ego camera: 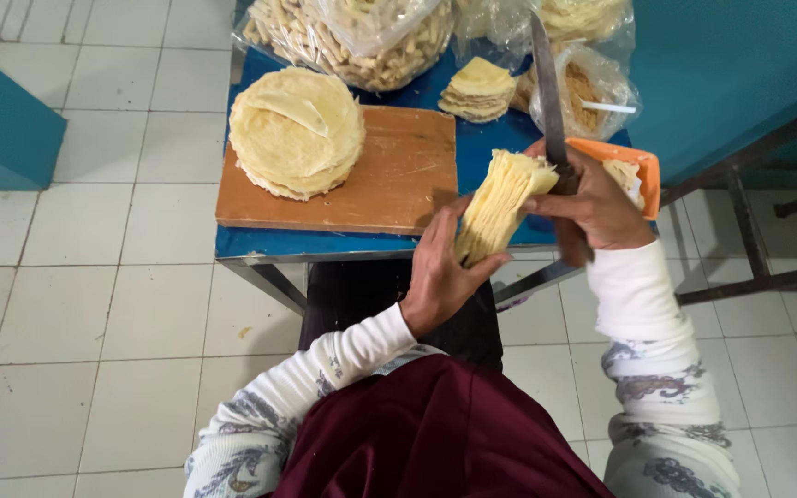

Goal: The person sits at a small table and peels thin pieces off round flat food sheets, dropping the pieces into an orange container. They then use a knife to cut a round stack of the sheets into wedge portions on a cutting board and resume peeling pieces from the sheets.

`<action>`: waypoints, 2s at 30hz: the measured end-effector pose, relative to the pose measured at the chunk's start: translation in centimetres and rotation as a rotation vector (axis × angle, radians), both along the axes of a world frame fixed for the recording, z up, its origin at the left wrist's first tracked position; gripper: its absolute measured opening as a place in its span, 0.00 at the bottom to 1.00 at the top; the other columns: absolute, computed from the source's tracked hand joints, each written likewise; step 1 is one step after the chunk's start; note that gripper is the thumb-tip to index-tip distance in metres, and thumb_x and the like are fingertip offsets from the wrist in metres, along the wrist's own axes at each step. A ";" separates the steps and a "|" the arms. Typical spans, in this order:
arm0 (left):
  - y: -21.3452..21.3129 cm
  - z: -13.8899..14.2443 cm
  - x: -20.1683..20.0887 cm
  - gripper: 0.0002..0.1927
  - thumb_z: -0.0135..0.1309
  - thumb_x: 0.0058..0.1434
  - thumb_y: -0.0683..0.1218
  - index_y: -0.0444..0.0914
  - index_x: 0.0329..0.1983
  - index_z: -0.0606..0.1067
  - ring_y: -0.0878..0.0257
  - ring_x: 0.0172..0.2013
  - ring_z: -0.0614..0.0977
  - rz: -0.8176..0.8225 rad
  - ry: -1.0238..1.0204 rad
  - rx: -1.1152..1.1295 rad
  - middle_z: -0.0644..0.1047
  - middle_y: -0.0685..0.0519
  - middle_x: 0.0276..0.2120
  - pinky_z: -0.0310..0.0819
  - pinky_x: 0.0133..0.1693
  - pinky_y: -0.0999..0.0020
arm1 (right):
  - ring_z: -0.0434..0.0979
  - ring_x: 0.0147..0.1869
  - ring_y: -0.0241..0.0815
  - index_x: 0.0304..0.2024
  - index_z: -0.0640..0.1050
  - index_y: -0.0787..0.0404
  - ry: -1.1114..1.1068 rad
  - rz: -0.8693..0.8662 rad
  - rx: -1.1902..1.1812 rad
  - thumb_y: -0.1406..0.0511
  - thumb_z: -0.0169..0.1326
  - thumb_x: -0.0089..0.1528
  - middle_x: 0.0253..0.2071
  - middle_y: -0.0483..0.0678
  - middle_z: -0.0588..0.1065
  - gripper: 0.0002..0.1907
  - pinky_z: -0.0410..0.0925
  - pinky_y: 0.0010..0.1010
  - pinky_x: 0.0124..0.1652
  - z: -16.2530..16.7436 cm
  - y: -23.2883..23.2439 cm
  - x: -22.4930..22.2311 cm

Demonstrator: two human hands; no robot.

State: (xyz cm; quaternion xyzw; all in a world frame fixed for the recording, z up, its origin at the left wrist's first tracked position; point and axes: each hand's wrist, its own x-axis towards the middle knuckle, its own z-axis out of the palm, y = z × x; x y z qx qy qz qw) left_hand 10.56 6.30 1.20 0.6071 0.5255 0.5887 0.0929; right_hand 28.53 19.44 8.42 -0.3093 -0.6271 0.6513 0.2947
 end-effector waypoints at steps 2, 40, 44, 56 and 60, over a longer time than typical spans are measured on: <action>-0.1 -0.3 -0.2 0.33 0.67 0.56 0.41 0.33 0.63 0.67 0.43 0.49 0.82 -0.026 -0.085 -0.056 0.77 0.41 0.50 0.79 0.48 0.56 | 0.74 0.47 0.30 0.56 0.72 0.59 0.012 -0.040 0.026 0.72 0.65 0.55 0.45 0.40 0.74 0.28 0.67 0.23 0.44 -0.6 -0.4 -1.0; 3.2 -3.2 -8.7 0.32 0.59 0.68 0.56 0.42 0.71 0.67 0.45 0.69 0.67 0.201 0.824 -0.130 0.66 0.44 0.69 0.65 0.66 0.51 | 0.72 0.44 0.38 0.67 0.63 0.69 -0.132 0.100 0.003 0.62 0.58 0.67 0.59 0.54 0.70 0.31 0.70 0.32 0.44 -2.5 4.7 -5.4; 2.9 -3.5 -8.5 0.36 0.58 0.68 0.57 0.41 0.75 0.63 0.46 0.72 0.63 0.220 0.844 -0.171 0.63 0.45 0.73 0.59 0.69 0.50 | 0.76 0.50 0.35 0.74 0.54 0.65 -0.128 0.216 -0.152 0.65 0.54 0.63 0.62 0.47 0.71 0.39 0.73 0.30 0.52 0.1 -0.6 -2.6; 1.3 -0.4 -12.3 0.24 0.51 0.71 0.40 0.35 0.70 0.67 0.48 0.72 0.67 0.173 0.418 -0.046 0.67 0.43 0.69 0.62 0.70 0.51 | 0.80 0.39 0.64 0.69 0.58 0.67 -0.526 -0.015 0.957 0.63 0.48 0.71 0.46 0.65 0.77 0.28 0.72 0.44 0.35 -4.2 -9.4 -3.4; 0.9 2.8 -15.7 0.18 0.52 0.68 0.35 0.35 0.61 0.75 0.47 0.65 0.73 0.260 0.454 -0.069 0.75 0.45 0.60 0.69 0.63 0.51 | 0.78 0.32 0.65 0.56 0.64 0.67 -0.761 0.046 0.762 0.62 0.49 0.69 0.31 0.63 0.77 0.19 0.69 0.50 0.31 -5.4 -8.7 -4.1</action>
